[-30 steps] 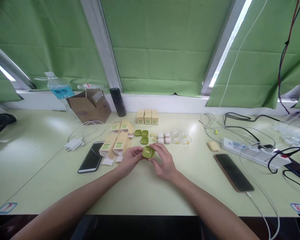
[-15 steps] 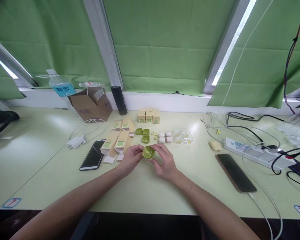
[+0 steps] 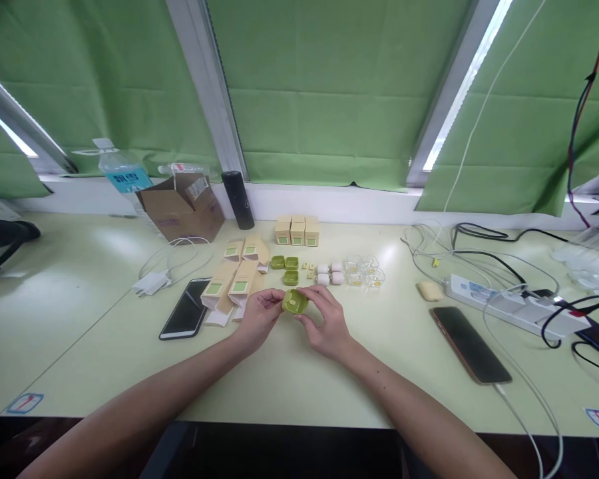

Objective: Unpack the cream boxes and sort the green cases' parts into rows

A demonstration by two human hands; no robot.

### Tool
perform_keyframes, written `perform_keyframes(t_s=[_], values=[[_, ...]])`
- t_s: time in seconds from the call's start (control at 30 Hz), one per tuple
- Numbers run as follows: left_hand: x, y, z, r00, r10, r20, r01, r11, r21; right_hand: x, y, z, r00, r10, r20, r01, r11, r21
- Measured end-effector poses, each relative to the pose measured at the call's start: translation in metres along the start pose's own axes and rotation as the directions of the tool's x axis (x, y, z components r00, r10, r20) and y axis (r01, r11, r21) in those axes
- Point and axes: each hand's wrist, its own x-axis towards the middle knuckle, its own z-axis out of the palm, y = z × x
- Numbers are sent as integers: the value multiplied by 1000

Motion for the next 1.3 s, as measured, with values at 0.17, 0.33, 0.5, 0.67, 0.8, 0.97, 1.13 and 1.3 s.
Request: perform_keyframes(t_s=[0.17, 0.33, 0.5, 0.67, 0.8, 0.97, 1.13, 1.3], values=[[-1, 2, 1, 1000, 10, 15, -9, 999, -42, 0, -1, 0, 999, 32, -7, -32, 999, 31], [-2, 2, 2, 999, 9, 46, -8, 1000, -30, 0, 1, 1, 997, 75, -14, -73, 995, 72], [-1, 2, -3, 998, 18, 59, -20, 999, 40, 0, 5, 2, 993, 110, -37, -107, 992, 71], [-1, 2, -10, 978, 118, 173, -128, 990, 52, -3, 7, 1, 995, 101, -6, -101, 995, -18], [-5, 4, -6, 967, 105, 230, -145, 976, 164, -5, 8, -1, 997, 62, 39, -58, 994, -88], [-8, 4, 2, 985, 43, 164, -83, 965, 247, -4, 7, -5, 993, 42, 109, -30, 994, -107], [-8, 2, 1, 984, 90, 151, -134, 938, 320, -2, 8, -5, 997, 60, 57, -51, 987, -154], [-11, 0, 0, 963, 157, 219, -242, 861, 447, -3, 12, -2, 1000, -1, 25, 7, 977, -215]])
